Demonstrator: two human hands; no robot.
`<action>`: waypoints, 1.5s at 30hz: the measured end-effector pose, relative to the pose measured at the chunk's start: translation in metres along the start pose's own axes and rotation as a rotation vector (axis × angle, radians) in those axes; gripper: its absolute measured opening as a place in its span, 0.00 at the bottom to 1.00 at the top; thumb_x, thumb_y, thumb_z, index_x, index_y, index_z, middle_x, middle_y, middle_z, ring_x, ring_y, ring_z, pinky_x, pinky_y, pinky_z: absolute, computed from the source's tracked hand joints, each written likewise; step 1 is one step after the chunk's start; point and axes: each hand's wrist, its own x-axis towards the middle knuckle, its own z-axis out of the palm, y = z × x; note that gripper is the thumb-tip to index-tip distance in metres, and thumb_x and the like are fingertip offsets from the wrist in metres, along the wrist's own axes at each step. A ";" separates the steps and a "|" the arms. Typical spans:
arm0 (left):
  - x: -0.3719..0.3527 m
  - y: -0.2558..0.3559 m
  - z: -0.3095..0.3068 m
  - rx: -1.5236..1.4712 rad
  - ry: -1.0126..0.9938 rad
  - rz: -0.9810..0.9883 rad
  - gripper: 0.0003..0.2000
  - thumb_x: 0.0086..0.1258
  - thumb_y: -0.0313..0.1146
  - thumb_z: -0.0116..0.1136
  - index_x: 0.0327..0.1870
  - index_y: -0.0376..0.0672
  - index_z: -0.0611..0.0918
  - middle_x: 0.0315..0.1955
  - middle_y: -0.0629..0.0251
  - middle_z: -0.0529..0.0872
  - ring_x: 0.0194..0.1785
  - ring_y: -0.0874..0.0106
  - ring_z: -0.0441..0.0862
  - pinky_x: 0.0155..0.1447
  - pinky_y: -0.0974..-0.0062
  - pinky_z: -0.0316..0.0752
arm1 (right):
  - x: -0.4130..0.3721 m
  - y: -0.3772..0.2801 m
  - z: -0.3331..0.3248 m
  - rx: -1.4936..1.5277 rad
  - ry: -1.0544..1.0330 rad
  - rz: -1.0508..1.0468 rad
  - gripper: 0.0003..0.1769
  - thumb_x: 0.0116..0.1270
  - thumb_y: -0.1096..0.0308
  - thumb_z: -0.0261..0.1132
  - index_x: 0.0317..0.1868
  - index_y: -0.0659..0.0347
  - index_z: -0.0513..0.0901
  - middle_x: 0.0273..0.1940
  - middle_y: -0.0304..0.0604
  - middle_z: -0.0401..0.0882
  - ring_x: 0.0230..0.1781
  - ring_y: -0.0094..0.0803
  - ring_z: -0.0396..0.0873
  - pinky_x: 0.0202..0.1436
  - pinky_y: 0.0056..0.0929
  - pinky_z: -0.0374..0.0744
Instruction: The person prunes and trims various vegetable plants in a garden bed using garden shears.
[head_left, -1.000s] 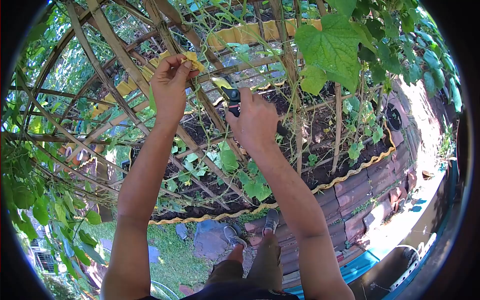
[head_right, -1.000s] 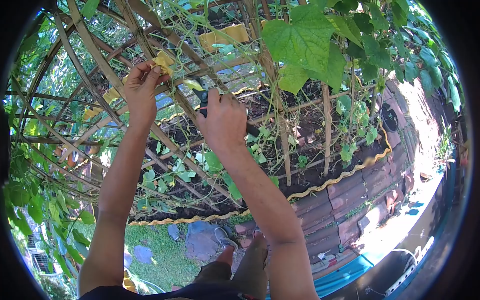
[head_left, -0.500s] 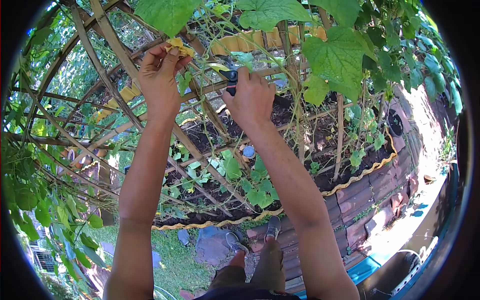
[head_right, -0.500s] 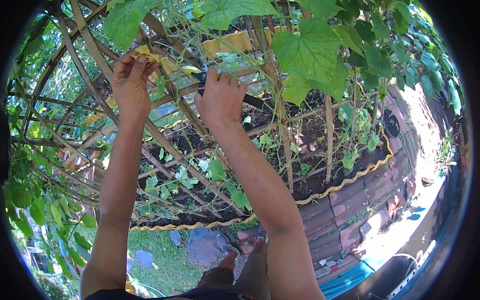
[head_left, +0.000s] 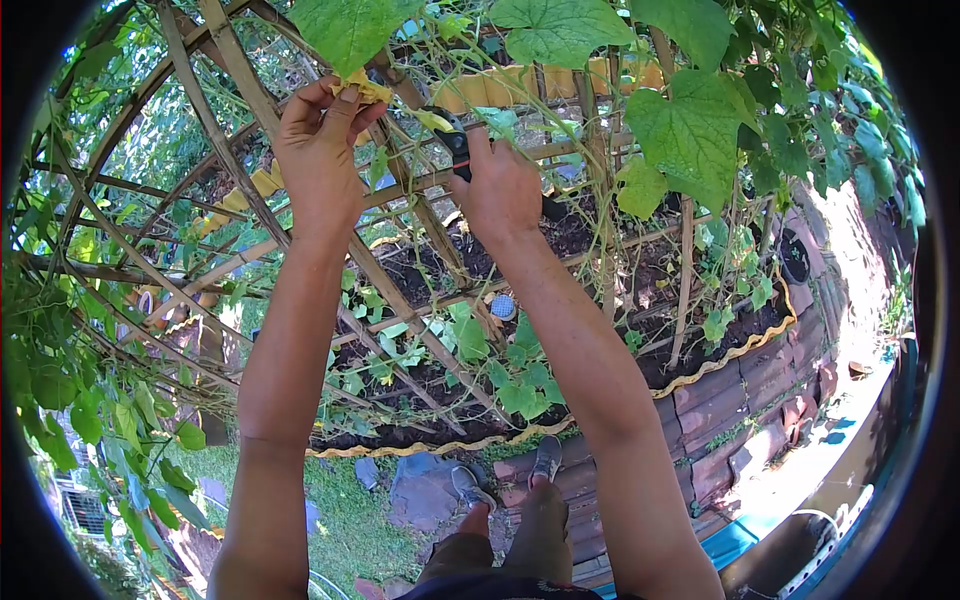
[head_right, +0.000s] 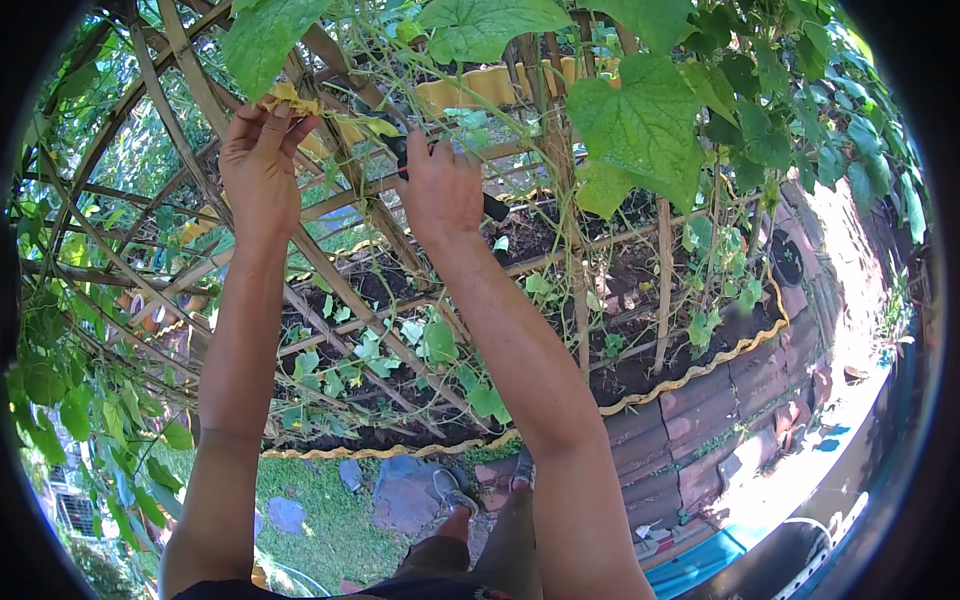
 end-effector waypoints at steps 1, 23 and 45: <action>0.000 0.001 -0.004 -0.001 -0.018 -0.005 0.05 0.75 0.22 0.60 0.48 0.36 0.81 0.44 0.62 0.84 0.46 0.70 0.85 0.54 0.65 0.87 | -0.002 0.000 0.001 0.017 -0.011 0.013 0.29 0.55 0.58 0.80 0.49 0.57 0.73 0.40 0.48 0.82 0.42 0.48 0.84 0.45 0.47 0.79; 0.011 0.104 -0.256 2.046 0.055 0.452 0.20 0.70 0.25 0.60 0.64 0.40 0.80 0.63 0.42 0.78 0.65 0.45 0.76 0.70 0.54 0.70 | -0.140 0.032 -0.044 0.107 0.093 0.221 0.29 0.50 0.62 0.79 0.51 0.60 0.78 0.38 0.47 0.83 0.40 0.48 0.83 0.46 0.47 0.75; 0.015 0.011 -0.023 1.677 -1.146 0.018 0.20 0.66 0.26 0.62 0.60 0.38 0.82 0.67 0.60 0.78 0.71 0.58 0.72 0.75 0.54 0.64 | -0.001 -0.025 -0.010 -0.507 -0.060 -0.231 0.16 0.68 0.65 0.61 0.53 0.60 0.81 0.41 0.45 0.86 0.43 0.37 0.84 0.49 0.40 0.72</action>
